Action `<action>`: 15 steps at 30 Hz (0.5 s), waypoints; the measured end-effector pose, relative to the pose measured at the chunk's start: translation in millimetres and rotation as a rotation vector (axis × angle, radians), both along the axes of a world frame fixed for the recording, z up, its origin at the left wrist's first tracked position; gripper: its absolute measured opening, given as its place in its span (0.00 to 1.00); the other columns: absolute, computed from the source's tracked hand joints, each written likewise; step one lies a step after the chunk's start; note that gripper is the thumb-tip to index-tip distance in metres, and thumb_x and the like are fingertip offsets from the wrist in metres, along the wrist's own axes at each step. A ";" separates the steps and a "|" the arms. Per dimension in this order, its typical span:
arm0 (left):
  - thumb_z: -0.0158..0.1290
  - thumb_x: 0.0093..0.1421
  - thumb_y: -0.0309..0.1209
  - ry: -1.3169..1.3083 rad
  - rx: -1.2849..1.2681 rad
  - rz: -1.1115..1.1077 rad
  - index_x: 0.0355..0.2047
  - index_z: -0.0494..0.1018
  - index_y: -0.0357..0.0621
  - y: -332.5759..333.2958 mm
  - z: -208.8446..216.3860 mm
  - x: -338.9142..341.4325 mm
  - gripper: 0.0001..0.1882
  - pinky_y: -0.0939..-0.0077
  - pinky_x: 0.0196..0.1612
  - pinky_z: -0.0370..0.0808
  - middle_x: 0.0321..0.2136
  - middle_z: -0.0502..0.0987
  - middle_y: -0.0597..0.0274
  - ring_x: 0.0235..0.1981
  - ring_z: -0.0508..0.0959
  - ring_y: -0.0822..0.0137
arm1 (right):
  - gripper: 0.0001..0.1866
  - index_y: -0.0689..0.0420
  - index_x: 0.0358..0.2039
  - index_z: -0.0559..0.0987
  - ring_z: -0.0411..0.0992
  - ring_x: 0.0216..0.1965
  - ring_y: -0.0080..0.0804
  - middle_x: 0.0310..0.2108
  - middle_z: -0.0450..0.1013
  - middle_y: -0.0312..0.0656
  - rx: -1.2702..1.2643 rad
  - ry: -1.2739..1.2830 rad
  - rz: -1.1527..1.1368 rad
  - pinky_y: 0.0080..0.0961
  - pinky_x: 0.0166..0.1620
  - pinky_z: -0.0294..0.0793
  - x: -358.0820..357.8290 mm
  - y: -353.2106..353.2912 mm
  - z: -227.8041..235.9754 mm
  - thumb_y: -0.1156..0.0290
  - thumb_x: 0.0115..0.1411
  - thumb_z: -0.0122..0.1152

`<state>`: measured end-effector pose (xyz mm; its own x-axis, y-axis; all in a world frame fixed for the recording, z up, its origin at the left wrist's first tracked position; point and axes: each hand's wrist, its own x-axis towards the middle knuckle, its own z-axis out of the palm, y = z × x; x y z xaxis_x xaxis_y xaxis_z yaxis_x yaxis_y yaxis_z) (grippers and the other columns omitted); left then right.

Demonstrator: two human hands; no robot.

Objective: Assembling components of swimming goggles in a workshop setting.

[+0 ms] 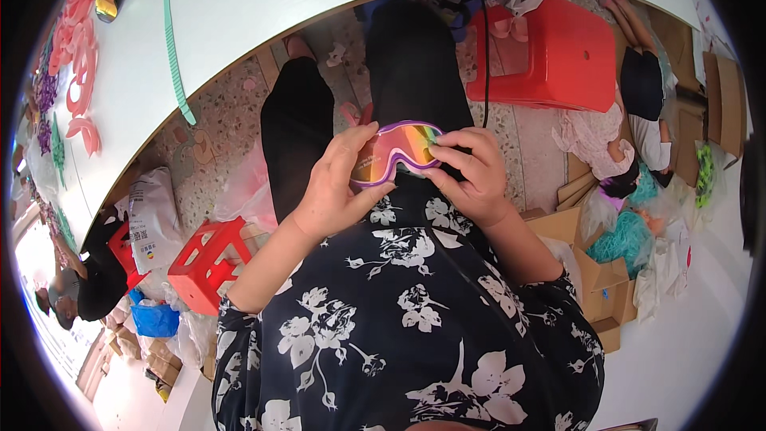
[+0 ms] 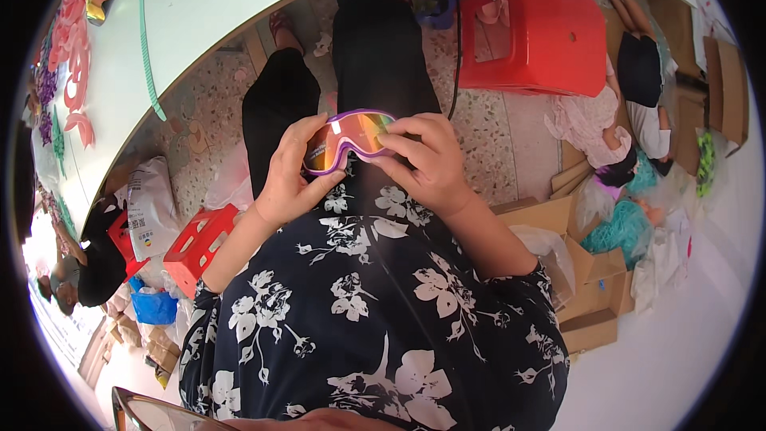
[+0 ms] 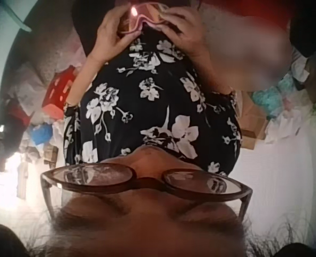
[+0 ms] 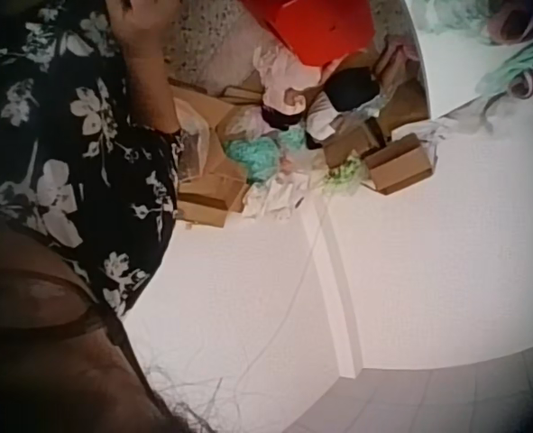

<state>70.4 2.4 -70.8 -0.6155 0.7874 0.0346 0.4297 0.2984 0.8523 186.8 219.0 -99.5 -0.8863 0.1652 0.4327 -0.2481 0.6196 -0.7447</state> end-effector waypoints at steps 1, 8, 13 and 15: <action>0.68 0.48 0.29 -0.011 0.012 0.004 0.60 0.63 0.35 0.1 -1.0 -0.5 0.40 0.61 0.51 0.76 0.49 0.73 0.43 0.48 0.77 0.48 | 0.22 0.56 0.40 0.81 0.72 0.41 0.40 0.41 0.74 0.41 -0.002 0.003 -0.029 0.33 0.45 0.72 -0.7 -0.2 0.7 0.72 0.42 0.78; 0.70 0.46 0.28 0.072 0.043 -0.023 0.58 0.63 0.37 3.6 0.5 -4.3 0.40 0.59 0.54 0.74 0.52 0.72 0.42 0.52 0.75 0.45 | 0.26 0.57 0.37 0.80 0.72 0.37 0.38 0.38 0.72 0.41 -0.089 0.006 -0.157 0.29 0.39 0.72 -0.1 -1.0 3.1 0.70 0.36 0.82; 0.69 0.48 0.30 0.036 0.021 -0.038 0.60 0.62 0.36 1.6 -4.9 -4.7 0.40 0.62 0.57 0.70 0.53 0.70 0.44 0.53 0.73 0.47 | 0.25 0.56 0.38 0.80 0.72 0.37 0.38 0.38 0.72 0.40 -0.059 0.010 -0.145 0.31 0.39 0.72 -2.3 1.3 1.7 0.69 0.38 0.81; 0.69 0.48 0.30 -0.055 -0.013 -0.032 0.59 0.62 0.36 4.7 -0.4 -5.5 0.40 0.62 0.54 0.73 0.50 0.72 0.43 0.51 0.75 0.48 | 0.23 0.56 0.39 0.81 0.72 0.37 0.39 0.38 0.73 0.40 0.021 0.012 -0.084 0.32 0.40 0.72 -8.4 5.6 7.1 0.69 0.40 0.79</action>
<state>64.9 7.1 -71.1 -0.5908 0.8068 -0.0093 0.3916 0.2968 0.8710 178.4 224.6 -92.4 -0.8645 0.2293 0.4474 -0.2036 0.6541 -0.7285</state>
